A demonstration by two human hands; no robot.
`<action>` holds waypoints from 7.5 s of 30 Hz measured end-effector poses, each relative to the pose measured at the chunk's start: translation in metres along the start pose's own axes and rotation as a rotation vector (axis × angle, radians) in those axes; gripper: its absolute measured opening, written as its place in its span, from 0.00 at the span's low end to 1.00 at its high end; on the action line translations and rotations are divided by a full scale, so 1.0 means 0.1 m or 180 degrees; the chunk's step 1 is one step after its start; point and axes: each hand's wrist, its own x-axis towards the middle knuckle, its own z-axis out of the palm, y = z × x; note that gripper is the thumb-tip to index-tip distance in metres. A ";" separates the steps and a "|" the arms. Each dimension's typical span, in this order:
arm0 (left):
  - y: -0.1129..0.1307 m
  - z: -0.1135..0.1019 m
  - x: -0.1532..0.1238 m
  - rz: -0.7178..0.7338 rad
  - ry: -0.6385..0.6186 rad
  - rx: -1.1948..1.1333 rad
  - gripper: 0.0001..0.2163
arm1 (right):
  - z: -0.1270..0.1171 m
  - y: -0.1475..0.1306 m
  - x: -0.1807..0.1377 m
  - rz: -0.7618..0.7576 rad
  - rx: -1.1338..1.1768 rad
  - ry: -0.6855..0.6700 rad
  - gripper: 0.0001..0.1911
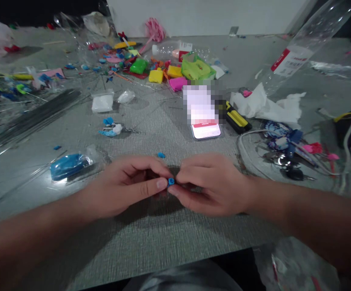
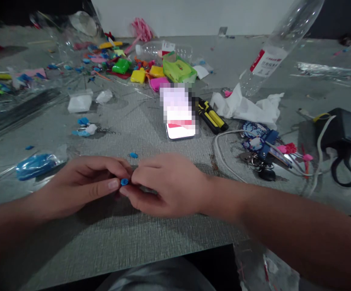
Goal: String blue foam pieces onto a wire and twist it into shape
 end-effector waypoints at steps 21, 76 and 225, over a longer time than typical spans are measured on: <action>-0.04 -0.12 -0.01 0.1269 -0.0332 0.2733 0.07 | -0.07 0.15 0.04 0.0503 -0.0360 0.0315 0.19; -0.02 0.11 0.01 0.0192 0.1188 0.1812 0.07 | 0.06 0.21 0.07 0.0517 -0.0050 0.0251 0.05; 0.00 -0.01 -0.03 0.1730 0.0865 0.2237 0.11 | 0.07 -0.06 0.08 0.3014 0.5094 0.0110 0.09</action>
